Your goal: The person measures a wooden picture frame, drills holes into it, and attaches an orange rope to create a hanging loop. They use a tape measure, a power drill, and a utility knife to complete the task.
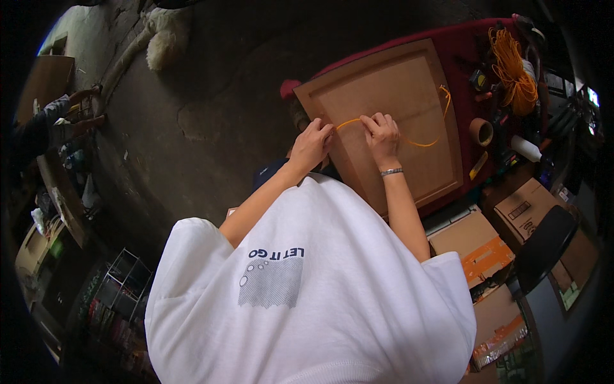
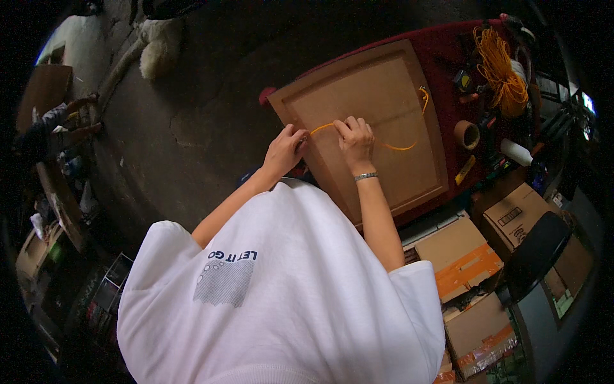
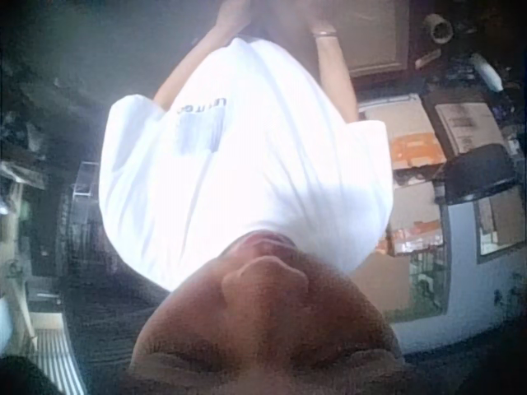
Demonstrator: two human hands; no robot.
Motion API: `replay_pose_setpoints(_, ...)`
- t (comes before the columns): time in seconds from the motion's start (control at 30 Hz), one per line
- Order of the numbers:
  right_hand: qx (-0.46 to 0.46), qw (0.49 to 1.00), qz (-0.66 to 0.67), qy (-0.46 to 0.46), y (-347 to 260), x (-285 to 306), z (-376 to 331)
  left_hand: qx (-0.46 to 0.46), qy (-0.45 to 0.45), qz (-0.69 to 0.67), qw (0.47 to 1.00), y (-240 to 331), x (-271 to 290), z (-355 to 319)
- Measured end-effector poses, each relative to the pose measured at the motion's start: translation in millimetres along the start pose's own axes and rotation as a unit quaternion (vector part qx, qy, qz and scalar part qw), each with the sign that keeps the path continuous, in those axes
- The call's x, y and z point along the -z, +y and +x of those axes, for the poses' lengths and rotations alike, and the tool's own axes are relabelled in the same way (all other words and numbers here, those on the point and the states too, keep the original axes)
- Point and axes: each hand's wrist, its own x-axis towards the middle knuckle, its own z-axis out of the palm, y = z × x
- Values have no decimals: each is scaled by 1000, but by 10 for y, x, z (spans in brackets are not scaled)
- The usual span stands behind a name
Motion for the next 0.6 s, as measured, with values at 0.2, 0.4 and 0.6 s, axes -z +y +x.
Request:
replay_pose_setpoints(0.2, 1, 1000, -4, -10, 5, -18, -49, 13, -22, -1, 1000, -11, -6, 129)
replay_pose_setpoints(0.4, 7, 1000, 9, -7, -17, -92, -59, 10, -21, -28, 999, -2, 23, 102)
replay_pose_setpoints(0.6, 3, 998, 62, -31, -76, -126, -106, 12, -11, -21, 1000, 1, 11, 79)
